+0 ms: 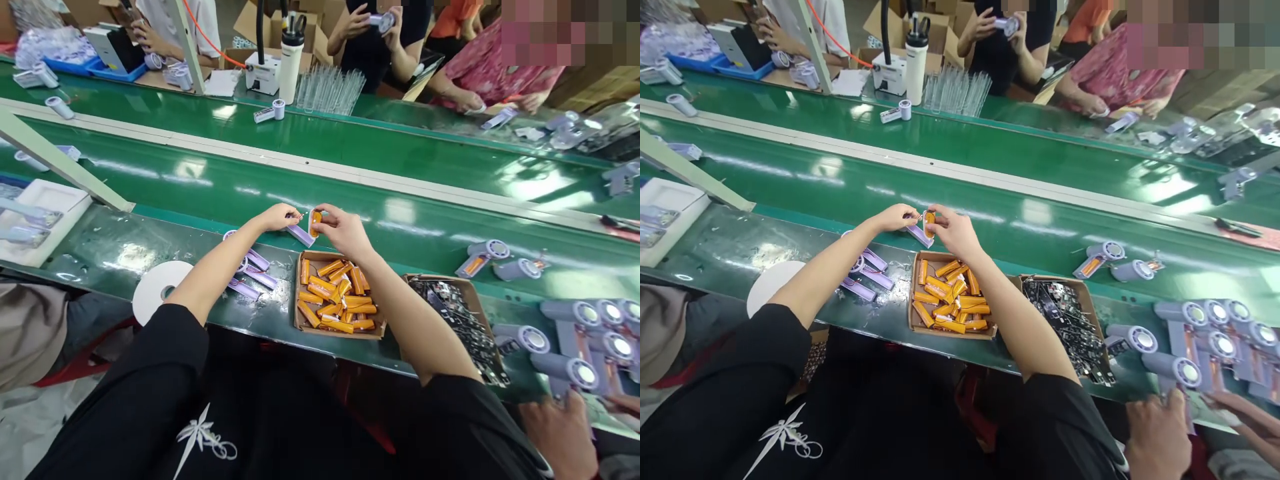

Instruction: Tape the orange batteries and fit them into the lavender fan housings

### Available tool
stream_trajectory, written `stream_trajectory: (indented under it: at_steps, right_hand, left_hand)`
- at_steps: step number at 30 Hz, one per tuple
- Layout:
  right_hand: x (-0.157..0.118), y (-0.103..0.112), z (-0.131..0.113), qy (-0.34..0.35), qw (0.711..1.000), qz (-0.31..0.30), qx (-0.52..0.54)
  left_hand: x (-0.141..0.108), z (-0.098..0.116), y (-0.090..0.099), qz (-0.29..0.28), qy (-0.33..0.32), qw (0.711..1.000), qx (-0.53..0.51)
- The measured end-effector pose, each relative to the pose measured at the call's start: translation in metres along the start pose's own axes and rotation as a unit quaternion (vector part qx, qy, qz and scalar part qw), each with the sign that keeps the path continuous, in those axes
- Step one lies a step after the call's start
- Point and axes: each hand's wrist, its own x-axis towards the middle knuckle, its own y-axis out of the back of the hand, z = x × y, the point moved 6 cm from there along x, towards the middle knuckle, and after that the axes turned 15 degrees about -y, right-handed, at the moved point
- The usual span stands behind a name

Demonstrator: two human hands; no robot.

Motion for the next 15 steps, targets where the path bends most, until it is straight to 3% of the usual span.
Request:
stream_trajectory:
  at_steps: [5, 11, 15]
  right_hand:
    - [0.032, -0.023, 0.016, 0.004, 0.986, -0.021, -0.168]
    - [0.016, -0.025, 0.011, 0.091, 0.957, -0.036, -0.274]
    - [0.009, -0.013, 0.005, 0.113, 0.970, 0.026, -0.216]
  left_hand:
    - [0.005, -0.004, -0.009, 0.049, 0.037, 0.998, 0.022]
    - [0.014, -0.003, -0.015, 0.049, 0.074, 0.995, 0.044]
    - [0.014, 0.002, -0.019, 0.044, 0.105, 0.991, 0.066]
